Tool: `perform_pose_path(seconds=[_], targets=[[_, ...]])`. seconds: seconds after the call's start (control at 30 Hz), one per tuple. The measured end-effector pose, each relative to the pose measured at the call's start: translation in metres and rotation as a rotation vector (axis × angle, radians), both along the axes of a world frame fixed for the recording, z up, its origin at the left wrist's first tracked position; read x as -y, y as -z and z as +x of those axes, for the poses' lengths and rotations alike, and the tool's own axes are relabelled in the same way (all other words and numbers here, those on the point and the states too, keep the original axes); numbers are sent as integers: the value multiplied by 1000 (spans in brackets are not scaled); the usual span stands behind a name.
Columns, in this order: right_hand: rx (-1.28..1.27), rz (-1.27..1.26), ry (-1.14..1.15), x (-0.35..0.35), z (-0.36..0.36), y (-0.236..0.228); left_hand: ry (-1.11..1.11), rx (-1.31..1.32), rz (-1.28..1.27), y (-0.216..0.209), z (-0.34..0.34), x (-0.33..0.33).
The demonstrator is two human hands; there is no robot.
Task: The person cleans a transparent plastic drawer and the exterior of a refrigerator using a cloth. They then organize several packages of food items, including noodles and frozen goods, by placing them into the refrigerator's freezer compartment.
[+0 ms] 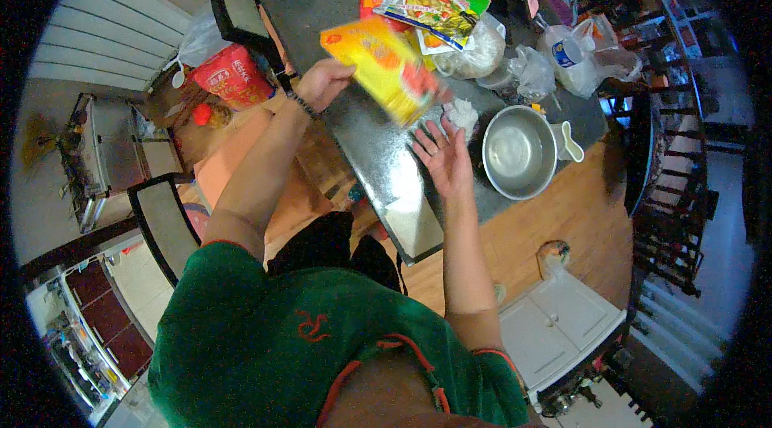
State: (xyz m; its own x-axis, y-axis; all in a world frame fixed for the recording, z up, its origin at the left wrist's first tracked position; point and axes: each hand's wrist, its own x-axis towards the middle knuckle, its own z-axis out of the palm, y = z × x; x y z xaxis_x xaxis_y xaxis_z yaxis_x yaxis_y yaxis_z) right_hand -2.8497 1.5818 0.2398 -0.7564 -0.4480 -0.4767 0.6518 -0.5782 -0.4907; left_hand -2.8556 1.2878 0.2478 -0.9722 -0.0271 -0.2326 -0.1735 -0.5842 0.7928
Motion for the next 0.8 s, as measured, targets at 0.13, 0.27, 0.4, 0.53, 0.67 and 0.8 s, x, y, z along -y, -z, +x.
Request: perform_pose_path(seconds=[0.13,0.27,0.4,0.53,0.67,0.8], targets=[[175,-76,-147,8,-8,43,57,72,151,45,41,14],[-2,284,-311,17,14,15,-68,143,437,32,61,12],[-237,588,-426,10,30,18,6,199,-602,57,54,27],[-585,977,-260,17,-12,26,-321,398,-985,135,44,19],[-784,1114,18,42,-122,3,-631,-2,-1533,65,42,-9],[-634,1387,16,64,-211,4,-340,-14,-1079,62,4,-25]])
